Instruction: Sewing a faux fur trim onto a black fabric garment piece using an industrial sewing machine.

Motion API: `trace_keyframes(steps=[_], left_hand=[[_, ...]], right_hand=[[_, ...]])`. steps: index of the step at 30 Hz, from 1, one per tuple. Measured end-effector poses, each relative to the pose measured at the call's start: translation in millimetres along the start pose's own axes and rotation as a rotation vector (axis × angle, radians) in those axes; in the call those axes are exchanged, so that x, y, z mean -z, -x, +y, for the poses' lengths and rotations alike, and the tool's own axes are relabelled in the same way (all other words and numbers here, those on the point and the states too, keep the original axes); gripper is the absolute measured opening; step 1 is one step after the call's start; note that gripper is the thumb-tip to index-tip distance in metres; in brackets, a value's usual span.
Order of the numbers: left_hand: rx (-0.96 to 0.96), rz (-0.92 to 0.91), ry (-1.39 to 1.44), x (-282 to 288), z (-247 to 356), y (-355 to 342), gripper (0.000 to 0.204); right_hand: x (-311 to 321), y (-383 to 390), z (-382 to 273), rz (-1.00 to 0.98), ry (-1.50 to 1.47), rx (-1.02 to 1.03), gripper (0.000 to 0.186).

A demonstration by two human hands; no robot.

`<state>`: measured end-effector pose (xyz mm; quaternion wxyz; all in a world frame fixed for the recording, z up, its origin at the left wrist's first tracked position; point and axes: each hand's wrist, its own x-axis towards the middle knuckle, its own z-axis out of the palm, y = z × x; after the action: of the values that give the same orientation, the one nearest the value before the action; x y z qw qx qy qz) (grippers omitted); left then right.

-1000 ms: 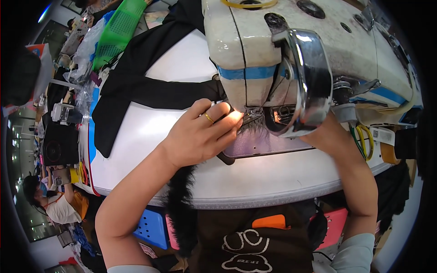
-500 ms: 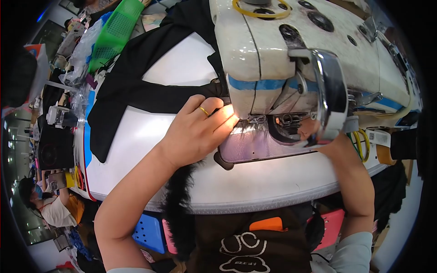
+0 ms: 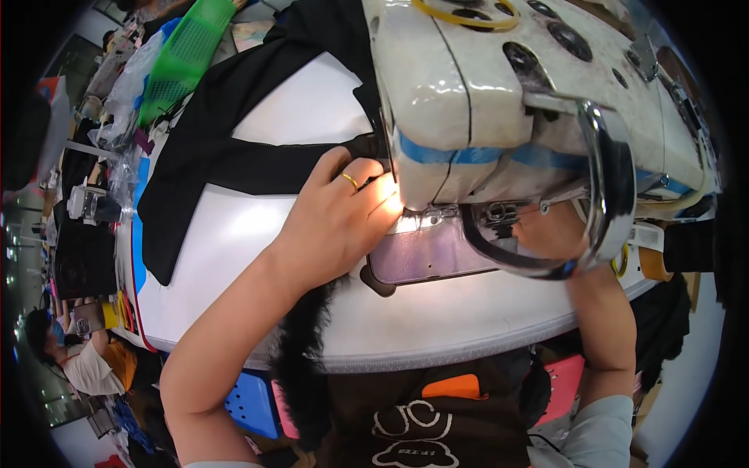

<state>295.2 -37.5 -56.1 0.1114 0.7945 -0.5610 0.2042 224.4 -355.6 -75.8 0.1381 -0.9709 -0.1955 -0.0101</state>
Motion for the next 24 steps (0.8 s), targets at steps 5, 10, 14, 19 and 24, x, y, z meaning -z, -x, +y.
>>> trace_keyframes(steps=[5, 10, 14, 19, 24], left_hand=[[0.213, -0.101, 0.154, 2, 3, -6, 0.011], [0.402, 0.036, 0.321, -12, 7, -6, 0.01], [0.395, 0.036, 0.195, -16, 7, -7, 0.012], [0.184, 0.136, -0.122, -8, -3, -2, 0.01], [-0.004, 0.088, -0.186, 10, 23, 3, 0.018]], right_hand=[[-5, -9, -4, 0.083, -0.026, 0.014, 0.022], [-7, -11, -36, 0.179, 0.201, 0.075, 0.009], [-15, -15, -32, 0.192, 0.052, 0.251, 0.008], [-1, -10, -35, 0.204, -0.026, 0.31, 0.014], [22, -6, -29, 0.254, 0.127, 0.394, 0.003]])
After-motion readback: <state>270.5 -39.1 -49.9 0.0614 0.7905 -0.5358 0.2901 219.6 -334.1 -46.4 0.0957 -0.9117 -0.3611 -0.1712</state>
